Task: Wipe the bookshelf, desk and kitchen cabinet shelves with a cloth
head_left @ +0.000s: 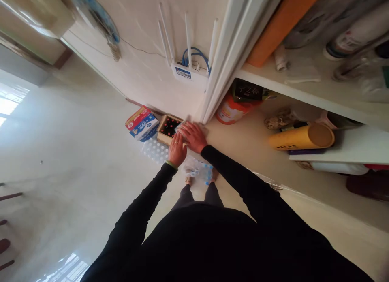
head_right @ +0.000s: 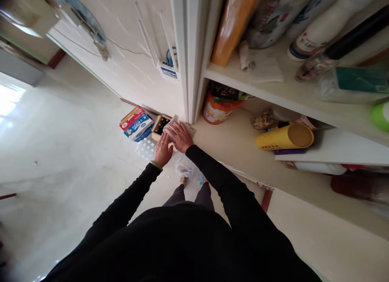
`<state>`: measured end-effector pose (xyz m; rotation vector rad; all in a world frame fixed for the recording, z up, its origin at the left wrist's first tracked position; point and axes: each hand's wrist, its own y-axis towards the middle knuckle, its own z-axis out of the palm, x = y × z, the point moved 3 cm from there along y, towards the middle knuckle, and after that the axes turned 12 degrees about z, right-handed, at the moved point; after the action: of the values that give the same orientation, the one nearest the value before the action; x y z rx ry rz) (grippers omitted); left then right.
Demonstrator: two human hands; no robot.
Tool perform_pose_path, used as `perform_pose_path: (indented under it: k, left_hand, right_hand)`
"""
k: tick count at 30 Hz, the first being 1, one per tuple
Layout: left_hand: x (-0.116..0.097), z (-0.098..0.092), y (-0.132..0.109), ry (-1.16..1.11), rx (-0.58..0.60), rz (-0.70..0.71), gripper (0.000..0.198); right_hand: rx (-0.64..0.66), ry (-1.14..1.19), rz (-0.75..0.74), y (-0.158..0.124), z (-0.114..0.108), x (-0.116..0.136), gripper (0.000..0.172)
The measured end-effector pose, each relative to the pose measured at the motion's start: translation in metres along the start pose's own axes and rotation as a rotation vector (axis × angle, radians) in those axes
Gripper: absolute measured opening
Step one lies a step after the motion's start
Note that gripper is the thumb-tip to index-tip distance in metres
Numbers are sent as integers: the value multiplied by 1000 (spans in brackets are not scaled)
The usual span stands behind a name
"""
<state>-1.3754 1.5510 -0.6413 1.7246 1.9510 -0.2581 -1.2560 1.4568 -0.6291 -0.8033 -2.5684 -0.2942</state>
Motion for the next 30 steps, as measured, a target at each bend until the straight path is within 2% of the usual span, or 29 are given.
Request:
perform_pose_path:
  k: [2, 4, 8, 11, 14, 17, 19, 21, 25, 27, 30]
  left_hand:
    - [-3, 0, -1, -5, -11, -8, 75]
    - [-19, 4, -3, -25, -9, 66, 71]
    - [-74, 22, 4, -184, 64, 302, 60]
    - [-111, 30, 31, -305, 10, 330, 73]
    - [-137, 28, 79, -380, -147, 236, 95]
    - [-156, 22, 131, -436, -291, 124, 113]
    - [-169, 21, 157, -450, -337, 51, 124]
    - [-181, 23, 174, -449, -355, -40, 133]
    - [-196, 30, 184, -410, -396, -171, 135]
    - [-199, 33, 186, -381, -431, -192, 131]
    - [-201, 36, 189, -332, -490, -219, 123]
  right_hand:
    - [17, 17, -32, -1, -5, -2, 59]
    - [6, 39, -28, -20, -14, -18, 59]
    - [-106, 57, 70, -101, -41, -80, 62]
    - [-221, 21, 249, -169, -62, -129, 63]
    - [-333, -22, 433, -208, -74, -152, 55]
    - [-420, -31, 573, -206, -76, -150, 53]
    - [-476, -1, 629, -190, -75, -145, 58]
    - [-515, 32, 632, -171, -76, -144, 59]
    - [-497, 91, 574, -143, -82, -161, 43]
    - [-500, 161, 607, -136, -85, -177, 37]
    - [-603, 373, 709, -125, -96, -200, 44]
